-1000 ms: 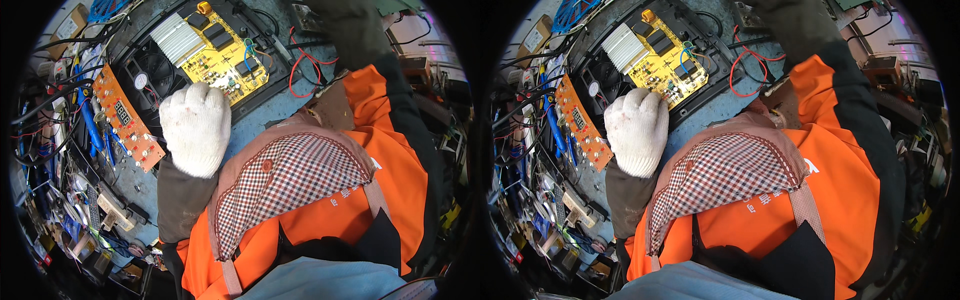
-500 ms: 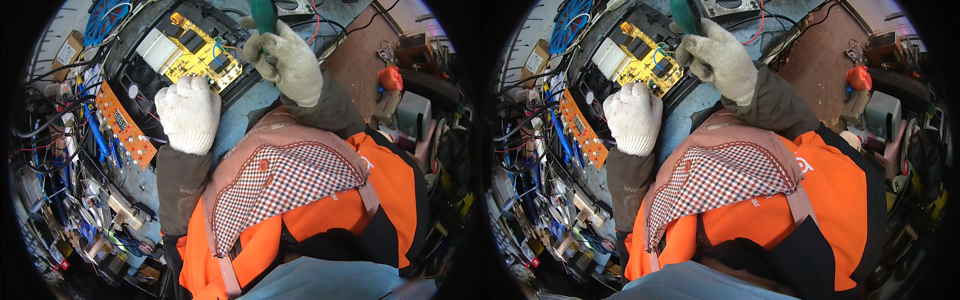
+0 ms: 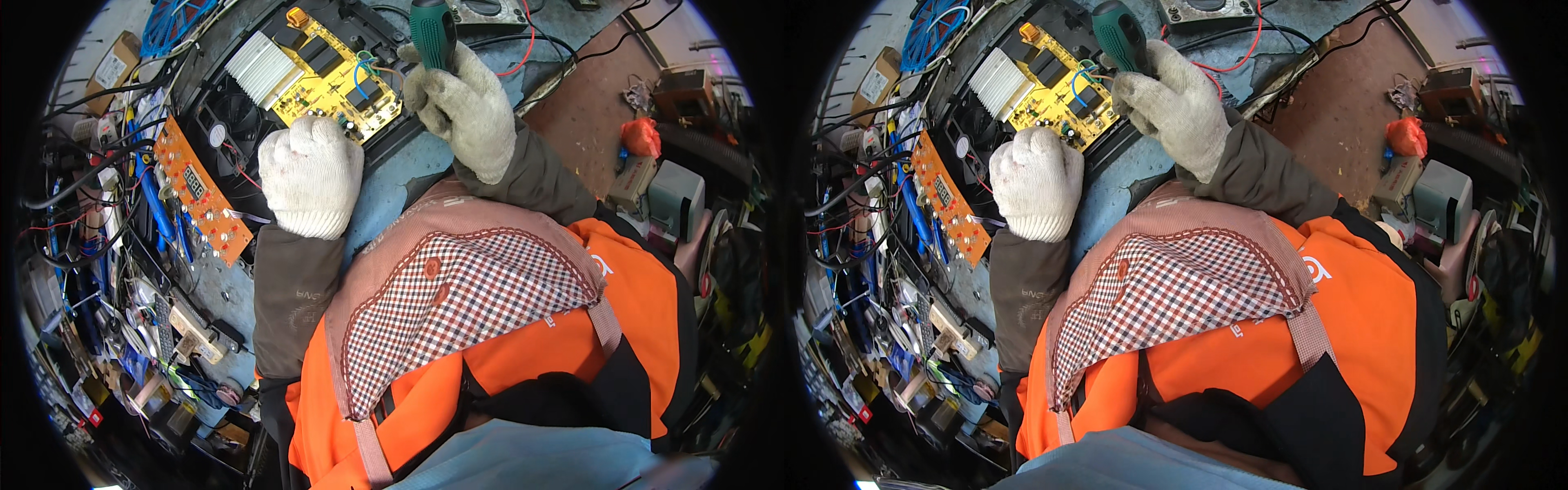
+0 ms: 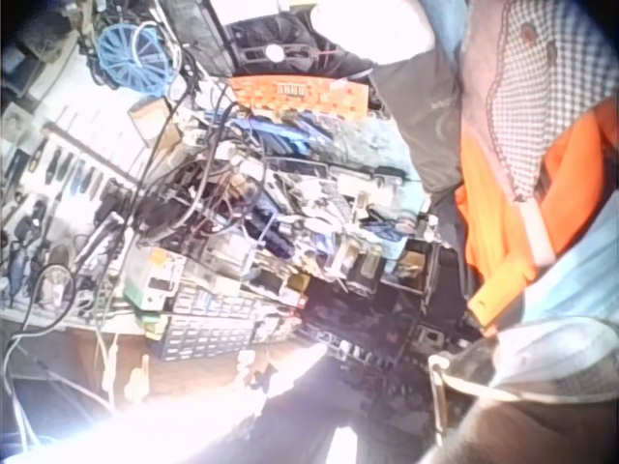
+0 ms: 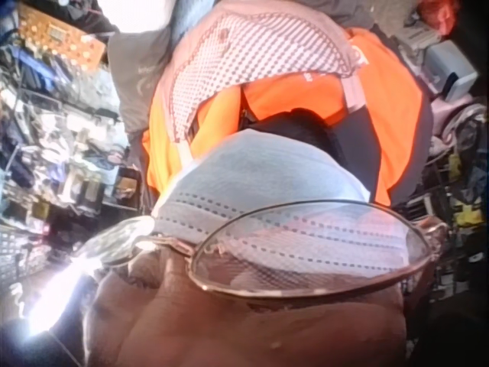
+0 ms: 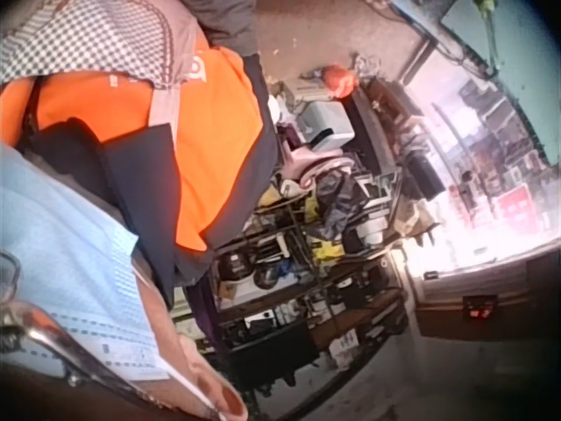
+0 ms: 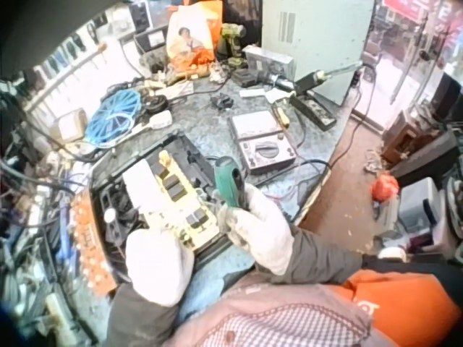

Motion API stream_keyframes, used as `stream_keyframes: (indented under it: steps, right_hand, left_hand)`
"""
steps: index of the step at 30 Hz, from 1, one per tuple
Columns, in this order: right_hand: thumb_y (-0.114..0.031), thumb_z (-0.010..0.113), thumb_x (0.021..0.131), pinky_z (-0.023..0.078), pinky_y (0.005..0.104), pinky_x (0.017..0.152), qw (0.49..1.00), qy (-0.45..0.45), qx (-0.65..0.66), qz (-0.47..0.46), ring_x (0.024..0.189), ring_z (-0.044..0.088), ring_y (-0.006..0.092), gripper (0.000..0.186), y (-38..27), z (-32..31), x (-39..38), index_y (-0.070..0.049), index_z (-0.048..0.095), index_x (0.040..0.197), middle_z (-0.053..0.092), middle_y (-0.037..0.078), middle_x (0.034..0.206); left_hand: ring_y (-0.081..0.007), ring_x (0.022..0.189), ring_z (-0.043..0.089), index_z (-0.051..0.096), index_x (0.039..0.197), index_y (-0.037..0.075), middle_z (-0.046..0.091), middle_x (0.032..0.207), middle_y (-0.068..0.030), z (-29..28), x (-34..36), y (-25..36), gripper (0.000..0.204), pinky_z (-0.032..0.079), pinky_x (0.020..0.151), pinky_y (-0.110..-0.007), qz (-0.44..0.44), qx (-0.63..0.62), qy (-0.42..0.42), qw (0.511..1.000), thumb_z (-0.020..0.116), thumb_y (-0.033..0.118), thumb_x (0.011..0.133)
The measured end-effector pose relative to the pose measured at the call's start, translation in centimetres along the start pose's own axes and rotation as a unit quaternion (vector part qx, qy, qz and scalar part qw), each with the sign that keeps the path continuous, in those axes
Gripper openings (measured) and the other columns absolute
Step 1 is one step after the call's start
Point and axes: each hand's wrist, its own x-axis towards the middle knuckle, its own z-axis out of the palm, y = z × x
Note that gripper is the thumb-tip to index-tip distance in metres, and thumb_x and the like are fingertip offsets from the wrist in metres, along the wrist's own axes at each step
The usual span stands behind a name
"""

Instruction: The person removes a blue fan cover from an open electronic device, then uses a screwdriver to unscrew components on the circuit board. They connect multimeter probes to test points on the board and adjust connections while observing readings.

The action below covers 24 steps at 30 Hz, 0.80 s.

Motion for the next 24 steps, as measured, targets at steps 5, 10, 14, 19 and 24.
stream_keyframes:
  steps: [5,10,14,19,24]
  right_hand:
    - [-0.026,0.052,0.115,0.037,0.0215,0.052,1.0,-0.003,0.002,0.007,0.06,0.048,0.0051,0.046,0.1,0.2,0.2,0.005,0.052,0.15,0.071,0.007,0.098]
    - [-0.02,0.054,0.113,0.042,0.0197,0.056,0.995,-0.02,0.088,0.03,0.066,0.053,0.0035,0.036,-0.2,-0.8,0.3,0.002,0.059,0.141,0.069,0.004,0.096]
    - [-0.028,0.059,0.114,0.048,0.0251,0.062,0.976,-0.089,0.197,0.006,0.077,0.064,0.0119,0.046,-0.9,-0.8,0.7,0.002,0.056,0.148,0.071,0.008,0.108]
    - [-0.015,0.078,0.104,0.059,0.0457,0.093,0.913,-0.153,0.377,0.027,0.108,0.072,0.0284,0.059,-2.0,2.7,2.2,0.003,0.051,0.154,0.073,0.014,0.119]
    - [-0.005,0.075,0.102,0.059,0.0401,0.092,0.913,-0.2,0.354,0.02,0.105,0.073,0.0267,0.054,-1.2,6.5,3.6,0.004,0.053,0.151,0.073,0.015,0.121]
  left_hand:
    - [-0.0354,0.094,0.07,0.067,0.095,0.009,0.07,0.102,-0.0117,-1.0,-0.3,0.1,0.025,0.055,0.09,-0.048,-0.029,-0.046,0.012,0.998,0.083,0.012,0.076]
    - [-0.0344,0.095,0.067,0.066,0.094,0.008,0.071,0.108,-0.0103,-5.6,-0.6,-2.2,0.029,0.054,0.093,-0.049,0.005,-0.154,0.047,0.987,0.083,0.002,0.071]
    - [-0.0352,0.113,0.066,0.068,0.097,0.007,0.069,0.114,-0.0095,-9.2,-4.7,-2.5,0.029,0.052,0.105,-0.054,0.038,-0.128,-0.084,0.987,0.084,0.006,0.073]
    - [-0.0333,0.12,0.066,0.074,0.106,0.008,0.07,0.121,-0.0094,-9.5,-6.6,-1.8,0.033,0.05,0.111,-0.056,0.029,-0.128,-0.12,0.984,0.084,0.007,0.075]
    - [-0.0324,0.107,0.073,0.077,0.117,0.005,0.077,0.119,-0.0128,-9.8,-7.2,-1.5,0.04,0.056,0.1,-0.041,-0.092,-0.191,-0.009,0.977,0.084,-0.002,0.078]
